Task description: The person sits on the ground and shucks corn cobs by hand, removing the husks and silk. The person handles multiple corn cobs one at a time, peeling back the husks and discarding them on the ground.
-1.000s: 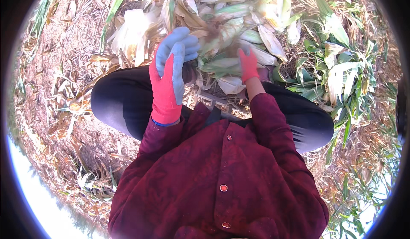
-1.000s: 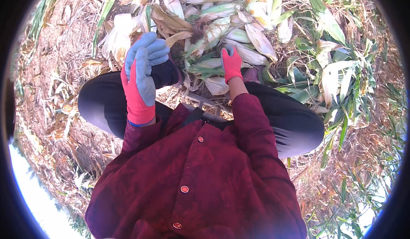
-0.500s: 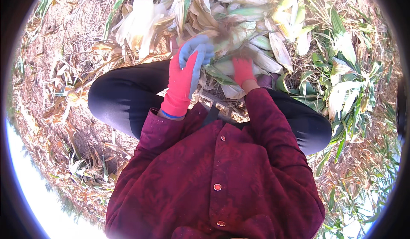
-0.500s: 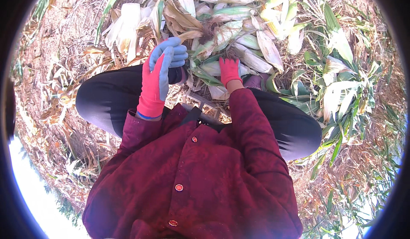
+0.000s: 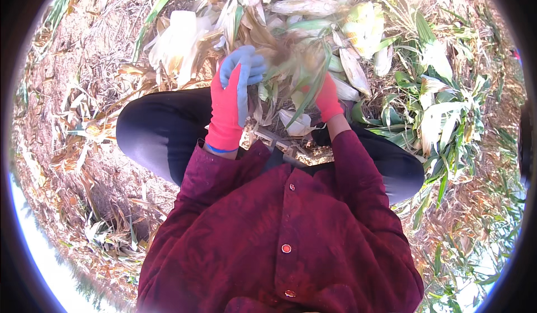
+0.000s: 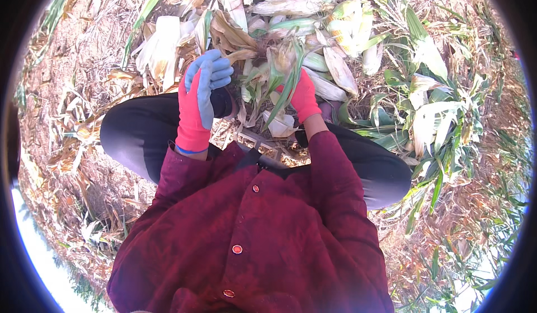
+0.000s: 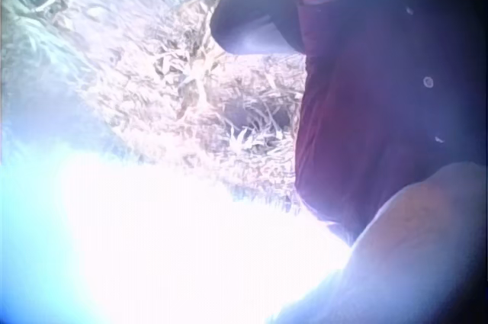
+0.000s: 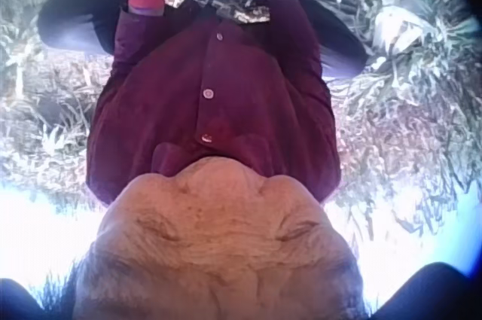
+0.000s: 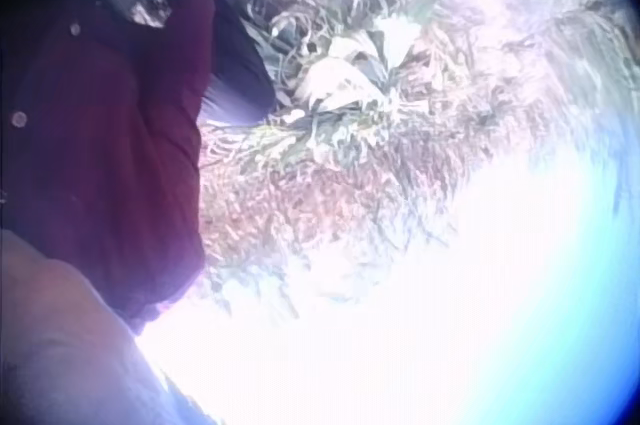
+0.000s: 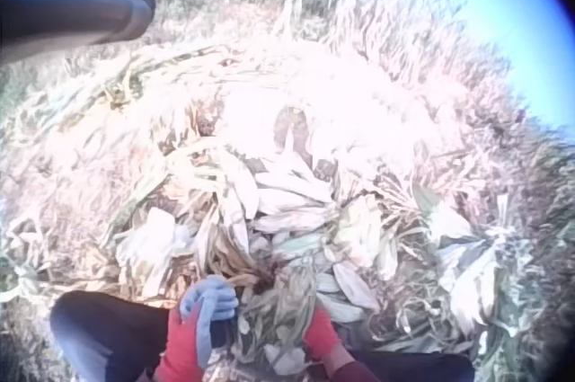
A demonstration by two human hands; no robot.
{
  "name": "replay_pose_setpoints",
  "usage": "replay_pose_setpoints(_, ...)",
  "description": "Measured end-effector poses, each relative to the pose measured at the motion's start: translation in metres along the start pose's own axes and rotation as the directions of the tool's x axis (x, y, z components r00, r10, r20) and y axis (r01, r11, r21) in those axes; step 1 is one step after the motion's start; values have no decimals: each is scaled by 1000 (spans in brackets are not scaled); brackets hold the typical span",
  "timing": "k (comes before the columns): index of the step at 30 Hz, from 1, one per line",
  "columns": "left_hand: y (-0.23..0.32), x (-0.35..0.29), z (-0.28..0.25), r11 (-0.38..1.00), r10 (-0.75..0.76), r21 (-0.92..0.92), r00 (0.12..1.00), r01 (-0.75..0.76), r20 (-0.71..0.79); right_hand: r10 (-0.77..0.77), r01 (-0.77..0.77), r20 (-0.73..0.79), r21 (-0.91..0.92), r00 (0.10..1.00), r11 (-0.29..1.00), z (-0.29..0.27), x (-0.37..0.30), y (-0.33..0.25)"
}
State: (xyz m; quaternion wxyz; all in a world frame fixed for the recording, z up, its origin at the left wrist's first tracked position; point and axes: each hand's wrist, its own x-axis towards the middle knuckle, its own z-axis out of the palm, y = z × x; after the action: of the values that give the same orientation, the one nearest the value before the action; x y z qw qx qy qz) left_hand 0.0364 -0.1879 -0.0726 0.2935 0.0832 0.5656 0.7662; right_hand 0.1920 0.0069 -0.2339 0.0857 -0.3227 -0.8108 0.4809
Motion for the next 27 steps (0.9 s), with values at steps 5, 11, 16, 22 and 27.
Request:
replay_pose_setpoints(5,-50,-3,3,977,-87,204,986,57,141,302,-84,-187,710,935,700,-39,-12,-60)
replay_pose_setpoints(11,-94,-26,19,864,-108,485,893,-132,436,280,-27,-98,911,955,410,-56,-42,-78)
replay_pose_setpoints(16,-61,-35,32,805,-582,245,637,541,505,69,21,-57,898,996,439,-62,-59,-107)
replay_pose_setpoints(22,-73,-47,40,890,-442,348,748,296,495,16,163,-168,971,986,175,-103,-41,-117)
replay_pose_setpoints(27,-101,-55,37,858,-514,308,697,411,500,58,188,-194,978,979,95,-104,-35,-93)
